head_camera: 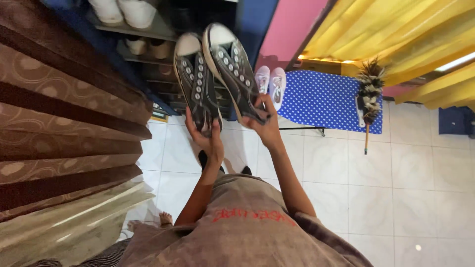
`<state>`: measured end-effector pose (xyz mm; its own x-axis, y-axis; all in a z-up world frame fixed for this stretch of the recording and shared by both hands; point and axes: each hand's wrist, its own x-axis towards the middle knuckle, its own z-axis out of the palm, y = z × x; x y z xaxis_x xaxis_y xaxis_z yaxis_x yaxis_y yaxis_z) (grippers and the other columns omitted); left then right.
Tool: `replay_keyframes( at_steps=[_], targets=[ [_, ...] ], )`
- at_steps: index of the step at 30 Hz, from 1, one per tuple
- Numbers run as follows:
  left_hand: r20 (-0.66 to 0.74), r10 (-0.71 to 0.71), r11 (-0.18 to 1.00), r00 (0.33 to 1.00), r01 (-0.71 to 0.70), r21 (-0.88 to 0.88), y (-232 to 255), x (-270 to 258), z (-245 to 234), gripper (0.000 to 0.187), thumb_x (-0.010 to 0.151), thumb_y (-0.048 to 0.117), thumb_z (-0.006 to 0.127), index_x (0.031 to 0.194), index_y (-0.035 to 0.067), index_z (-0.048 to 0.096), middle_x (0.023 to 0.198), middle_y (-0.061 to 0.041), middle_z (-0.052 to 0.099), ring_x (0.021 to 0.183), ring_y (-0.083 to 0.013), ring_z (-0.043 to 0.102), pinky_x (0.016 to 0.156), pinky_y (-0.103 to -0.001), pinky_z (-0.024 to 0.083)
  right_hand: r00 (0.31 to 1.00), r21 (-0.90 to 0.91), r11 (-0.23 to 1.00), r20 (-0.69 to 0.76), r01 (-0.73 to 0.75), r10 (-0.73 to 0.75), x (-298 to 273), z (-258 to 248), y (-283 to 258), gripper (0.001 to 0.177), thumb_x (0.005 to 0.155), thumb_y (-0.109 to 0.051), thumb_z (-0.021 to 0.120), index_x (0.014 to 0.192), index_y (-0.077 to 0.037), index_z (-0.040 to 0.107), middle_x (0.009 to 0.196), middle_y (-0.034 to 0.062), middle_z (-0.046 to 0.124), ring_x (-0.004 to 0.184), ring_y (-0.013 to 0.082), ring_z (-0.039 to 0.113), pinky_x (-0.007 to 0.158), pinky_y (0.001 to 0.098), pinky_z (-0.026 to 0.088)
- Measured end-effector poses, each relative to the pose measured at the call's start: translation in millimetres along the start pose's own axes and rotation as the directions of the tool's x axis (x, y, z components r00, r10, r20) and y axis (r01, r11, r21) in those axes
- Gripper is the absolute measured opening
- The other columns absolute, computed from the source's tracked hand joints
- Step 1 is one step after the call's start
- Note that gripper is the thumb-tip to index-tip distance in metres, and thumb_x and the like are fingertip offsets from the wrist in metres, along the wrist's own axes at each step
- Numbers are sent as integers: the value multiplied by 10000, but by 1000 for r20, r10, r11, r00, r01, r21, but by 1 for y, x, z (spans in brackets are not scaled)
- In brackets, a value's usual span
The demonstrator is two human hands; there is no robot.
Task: Organizing various pairs of shoes by taking them out of a rack and placing them neatly on a mat.
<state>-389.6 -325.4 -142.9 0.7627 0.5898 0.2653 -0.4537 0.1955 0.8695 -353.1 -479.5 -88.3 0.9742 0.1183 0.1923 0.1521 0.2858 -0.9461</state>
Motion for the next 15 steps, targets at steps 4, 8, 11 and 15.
replay_keyframes(
  at_steps=[4, 8, 11, 15],
  targets=[
    [89, -71, 993, 994, 62, 102, -10, -54, -5, 804, 951, 168, 731, 1614, 39, 293, 1463, -126, 405, 1310, -254, 501, 1060, -359, 483, 991, -29, 997, -112, -73, 70, -56, -51, 14, 415, 766, -30, 742, 1056, -83, 450, 1128, 30, 545, 1038, 95, 536, 887, 230, 478],
    [216, -206, 938, 954, 130, 322, -25, -82, 5, 767, 965, 185, 708, 1606, 36, 312, 1403, -136, 405, 1302, -265, 486, 1069, -395, 463, 962, 155, 976, -202, -152, 182, -92, -88, 27, 346, 811, -27, 702, 1041, -77, 448, 1069, 75, 570, 927, 165, 645, 808, 402, 640],
    [266, -293, 908, 918, 180, 379, -55, -90, 30, 747, 952, 184, 708, 1590, 40, 348, 1383, -145, 425, 1281, -272, 495, 1075, -412, 449, 924, 171, 972, -317, -163, 211, -97, -121, 36, 351, 812, 3, 695, 1038, -83, 440, 1034, 81, 610, 887, 174, 663, 803, 418, 638],
    [327, -338, 899, 882, 201, 389, -111, -99, 61, 731, 929, 193, 718, 1570, 51, 395, 1367, -154, 455, 1263, -283, 512, 1074, -419, 444, 852, 137, 975, -475, -176, 220, -89, -151, 31, 350, 790, 37, 692, 994, -102, 443, 961, 56, 663, 831, 153, 679, 763, 345, 618]
  ],
)
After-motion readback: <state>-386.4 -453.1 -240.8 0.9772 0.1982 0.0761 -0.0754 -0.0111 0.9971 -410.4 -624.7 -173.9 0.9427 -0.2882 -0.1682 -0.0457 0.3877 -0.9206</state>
